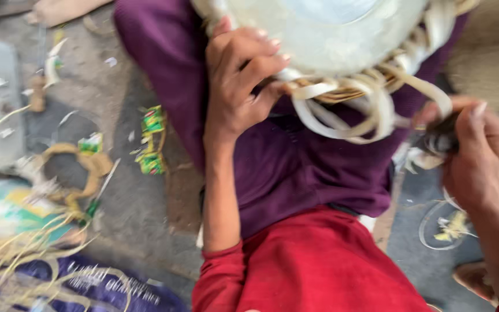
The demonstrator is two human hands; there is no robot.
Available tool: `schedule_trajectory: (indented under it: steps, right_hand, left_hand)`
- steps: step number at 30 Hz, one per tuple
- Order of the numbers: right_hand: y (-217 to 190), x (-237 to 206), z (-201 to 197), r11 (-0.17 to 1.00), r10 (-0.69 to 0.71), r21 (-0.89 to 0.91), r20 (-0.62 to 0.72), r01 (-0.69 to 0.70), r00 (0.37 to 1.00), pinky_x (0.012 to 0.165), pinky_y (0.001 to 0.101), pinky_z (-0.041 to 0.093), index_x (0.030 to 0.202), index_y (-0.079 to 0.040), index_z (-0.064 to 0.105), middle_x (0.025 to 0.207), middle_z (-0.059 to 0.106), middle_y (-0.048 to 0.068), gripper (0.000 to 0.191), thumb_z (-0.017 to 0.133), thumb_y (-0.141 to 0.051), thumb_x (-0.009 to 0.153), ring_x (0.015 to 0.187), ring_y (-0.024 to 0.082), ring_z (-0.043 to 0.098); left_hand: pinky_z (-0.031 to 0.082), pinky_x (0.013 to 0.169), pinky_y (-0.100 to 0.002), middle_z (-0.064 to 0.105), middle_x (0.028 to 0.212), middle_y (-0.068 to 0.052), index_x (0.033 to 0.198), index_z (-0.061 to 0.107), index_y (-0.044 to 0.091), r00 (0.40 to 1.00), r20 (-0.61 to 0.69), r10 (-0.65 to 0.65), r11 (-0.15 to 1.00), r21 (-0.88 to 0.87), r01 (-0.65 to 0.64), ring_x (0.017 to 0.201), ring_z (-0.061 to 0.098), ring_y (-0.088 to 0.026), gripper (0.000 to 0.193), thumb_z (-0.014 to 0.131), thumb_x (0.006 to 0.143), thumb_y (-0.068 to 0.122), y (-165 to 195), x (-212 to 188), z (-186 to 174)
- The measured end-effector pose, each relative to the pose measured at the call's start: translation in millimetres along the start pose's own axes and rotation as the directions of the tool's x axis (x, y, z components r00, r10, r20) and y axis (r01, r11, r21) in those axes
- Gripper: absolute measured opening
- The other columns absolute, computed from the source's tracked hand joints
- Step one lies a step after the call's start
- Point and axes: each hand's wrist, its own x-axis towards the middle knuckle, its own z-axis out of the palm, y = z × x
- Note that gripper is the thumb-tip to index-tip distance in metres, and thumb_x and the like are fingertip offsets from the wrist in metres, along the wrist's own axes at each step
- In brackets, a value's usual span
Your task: The person sits on the floor weaving and tightening leather strips around the rim of a drum shell, pulling, looping and adjusting the strips by hand to lace the drum head onto the body.
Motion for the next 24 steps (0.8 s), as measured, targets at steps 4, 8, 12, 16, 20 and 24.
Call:
schedule_trajectory:
  steps: [4,8,12,16,20,24]
  right_hand:
    - [18,24,15,0.927,-0.166,-0.357,-0.114,0.115,0.98,0.069,0.0237,0.049,0.121,-0.008,0.065,0.107,0.072,0.003,0.021,0.055,-0.024,0.113,0.087,0.007,0.065]
    - [38,36,13,0.514,-0.465,-0.736,0.191,0.44,0.864,0.073,0.0371,0.054,0.117,-0.001,0.07,0.099,0.07,0.015,0.022,0.078,-0.005,0.097,0.085,0.025,0.067]
    - [49,45,21,0.4,-0.532,-0.656,0.402,0.64,0.745,0.072,0.0409,0.054,0.113,-0.004,0.075,0.094,0.067,0.016,0.03,0.081,0.003,0.085,0.083,0.031,0.067]
    - [51,40,28,0.579,-0.638,-0.341,0.376,0.741,0.672,0.079,0.043,0.055,0.116,-0.005,0.065,0.107,0.07,0.018,0.037,0.081,-0.009,0.083,0.094,0.031,0.069]
    - [69,35,33,0.847,-0.529,0.111,0.08,0.519,0.845,0.092,0.0387,0.048,0.104,-0.01,0.056,0.103,0.069,0.008,0.03,0.052,-0.04,0.106,0.092,0.021,0.062]
    - [71,36,31,0.714,-0.227,0.694,0.108,0.09,0.968,0.07,0.0341,0.051,0.102,-0.012,0.049,0.087,0.063,0.006,0.042,0.036,-0.051,0.11,0.071,0.022,0.06]
  left_hand:
    - [0.033,0.125,-0.051,0.065,0.114,0.0,0.109,0.072,0.013,1.0,-0.009,-0.001,1.0,-0.016,0.001,0.122,0.059,-0.024,0.034,0.081,0.092,0.042,-2,-7,-1]
    - [0.03,0.127,-0.052,0.065,0.116,0.001,0.11,0.072,0.013,1.0,-0.011,-0.012,1.0,-0.014,0.011,0.123,0.059,-0.023,0.033,0.08,0.094,0.041,0,-6,5]
    - [0.03,0.127,-0.051,0.066,0.116,0.002,0.11,0.073,0.014,1.0,-0.002,-0.016,1.0,0.015,0.016,0.123,0.059,-0.022,0.034,0.078,0.094,0.043,2,-4,7]
    - [0.03,0.128,-0.051,0.065,0.116,0.002,0.111,0.073,0.015,1.0,-0.017,-0.022,1.0,0.014,0.022,0.123,0.058,-0.021,0.034,0.078,0.093,0.043,1,-5,8]
    - [0.03,0.127,-0.05,0.065,0.115,0.003,0.111,0.072,0.015,0.999,-0.028,-0.021,1.0,0.01,0.021,0.123,0.059,-0.021,0.034,0.079,0.092,0.043,0,-9,10]
    - [0.03,0.127,-0.05,0.065,0.115,0.004,0.11,0.072,0.016,0.999,-0.044,-0.01,1.0,0.013,0.011,0.122,0.059,-0.021,0.034,0.08,0.092,0.043,-2,-10,10]
